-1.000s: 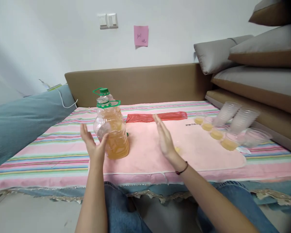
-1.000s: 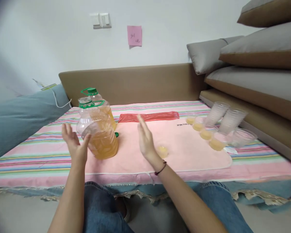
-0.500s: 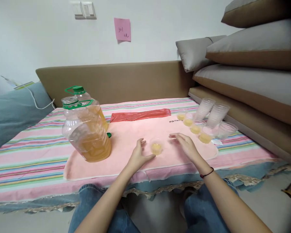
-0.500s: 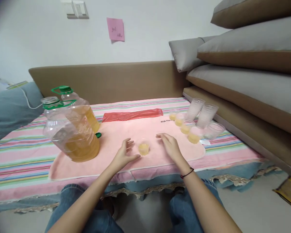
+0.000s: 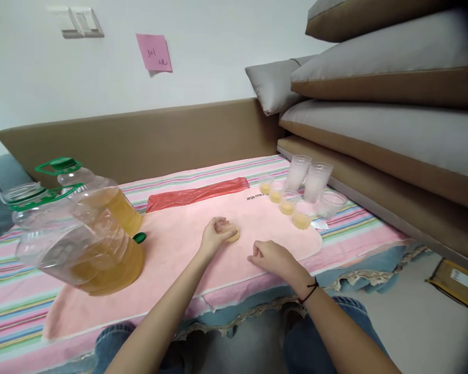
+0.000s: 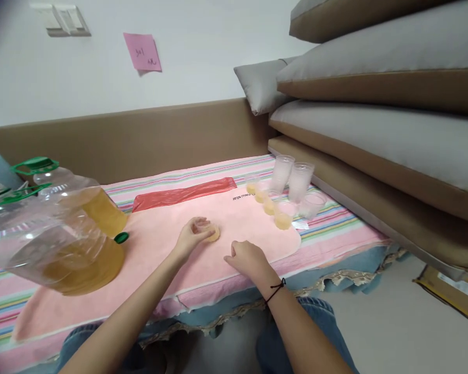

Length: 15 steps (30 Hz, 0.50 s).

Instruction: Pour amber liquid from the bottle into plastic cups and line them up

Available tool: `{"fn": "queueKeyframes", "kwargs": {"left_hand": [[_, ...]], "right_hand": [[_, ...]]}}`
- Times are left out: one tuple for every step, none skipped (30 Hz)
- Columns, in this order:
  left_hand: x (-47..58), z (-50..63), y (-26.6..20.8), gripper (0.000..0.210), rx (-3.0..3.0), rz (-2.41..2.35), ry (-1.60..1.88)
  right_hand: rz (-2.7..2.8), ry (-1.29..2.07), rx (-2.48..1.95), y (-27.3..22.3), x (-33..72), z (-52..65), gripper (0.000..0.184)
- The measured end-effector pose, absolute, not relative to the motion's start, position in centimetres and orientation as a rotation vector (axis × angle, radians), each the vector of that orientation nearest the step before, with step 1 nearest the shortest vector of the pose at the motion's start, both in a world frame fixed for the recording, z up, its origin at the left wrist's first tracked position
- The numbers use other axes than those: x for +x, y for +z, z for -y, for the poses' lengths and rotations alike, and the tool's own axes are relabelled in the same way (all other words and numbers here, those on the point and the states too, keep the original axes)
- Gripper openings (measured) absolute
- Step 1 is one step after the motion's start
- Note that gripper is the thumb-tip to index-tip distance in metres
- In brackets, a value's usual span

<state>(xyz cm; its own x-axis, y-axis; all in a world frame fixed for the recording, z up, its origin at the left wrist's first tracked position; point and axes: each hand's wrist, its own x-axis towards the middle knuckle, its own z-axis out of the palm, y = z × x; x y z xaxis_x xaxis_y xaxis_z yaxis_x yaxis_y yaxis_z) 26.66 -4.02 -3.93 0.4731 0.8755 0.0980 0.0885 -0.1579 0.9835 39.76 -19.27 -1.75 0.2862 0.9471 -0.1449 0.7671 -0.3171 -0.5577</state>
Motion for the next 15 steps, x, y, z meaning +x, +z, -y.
{"fn": "queueKeyframes", "kwargs": {"left_hand": [[28.2,3.3,-3.8,0.050,1.604,-0.860,0.886],[29.7,2.6,-3.7,0.049,1.620,-0.862,0.906],[31.3,1.9,-3.6,0.049,1.638,-0.864,0.929],[32.9,1.1,-3.6,0.049,1.658,-0.868,0.949],[34.4,0.4,-3.6,0.049,1.679,-0.872,0.961],[35.8,-0.3,-3.6,0.049,1.699,-0.876,0.968],[37.1,-1.0,-3.7,0.049,1.717,-0.883,0.970],[38.2,-1.7,-3.8,0.048,1.732,-0.892,0.970],[39.3,-2.4,-3.9,0.048,1.744,-0.904,0.970],[40.2,-3.1,-4.0,0.047,1.754,-0.917,0.972],[41.0,-3.7,-4.0,0.047,1.761,-0.933,0.976],[41.8,-4.3,-4.1,0.047,1.768,-0.949,0.980],[42.4,-4.9,-4.0,0.047,1.775,-0.963,0.986],[43.0,-5.4,-4.0,0.048,1.782,-0.975,0.992],[43.5,-5.9,-4.0,0.048,1.791,-0.984,0.995]], "right_hand": [[1.549,0.675,-2.186,-1.7,39.9,19.3,0.013],[1.551,0.694,-2.192,-1.7,39.9,19.3,0.012],[1.550,0.702,-2.200,-1.7,39.9,19.3,0.011],[1.545,0.701,-2.209,-1.7,39.9,19.3,0.011],[1.540,0.691,-2.221,-1.7,39.9,19.3,0.011],[1.537,0.675,-2.235,-1.7,39.8,19.2,0.012],[1.538,0.655,-2.250,-1.7,39.7,19.2,0.013],[1.541,0.636,-2.263,-1.6,39.6,19.2,0.014],[1.548,0.621,-2.274,-1.6,39.5,19.2,0.015],[1.555,0.612,-2.281,-1.5,39.4,19.3,0.016],[1.559,0.610,-2.286,-1.4,39.3,19.3,0.017],[1.559,0.612,-2.288,-1.3,39.3,19.3,0.018],[1.555,0.614,-2.290,-1.2,39.2,19.3,0.019],[1.548,0.614,-2.295,-1.1,39.1,19.3,0.019],[1.539,0.615,-2.301,-1.0,39.0,19.3,0.020]]}}
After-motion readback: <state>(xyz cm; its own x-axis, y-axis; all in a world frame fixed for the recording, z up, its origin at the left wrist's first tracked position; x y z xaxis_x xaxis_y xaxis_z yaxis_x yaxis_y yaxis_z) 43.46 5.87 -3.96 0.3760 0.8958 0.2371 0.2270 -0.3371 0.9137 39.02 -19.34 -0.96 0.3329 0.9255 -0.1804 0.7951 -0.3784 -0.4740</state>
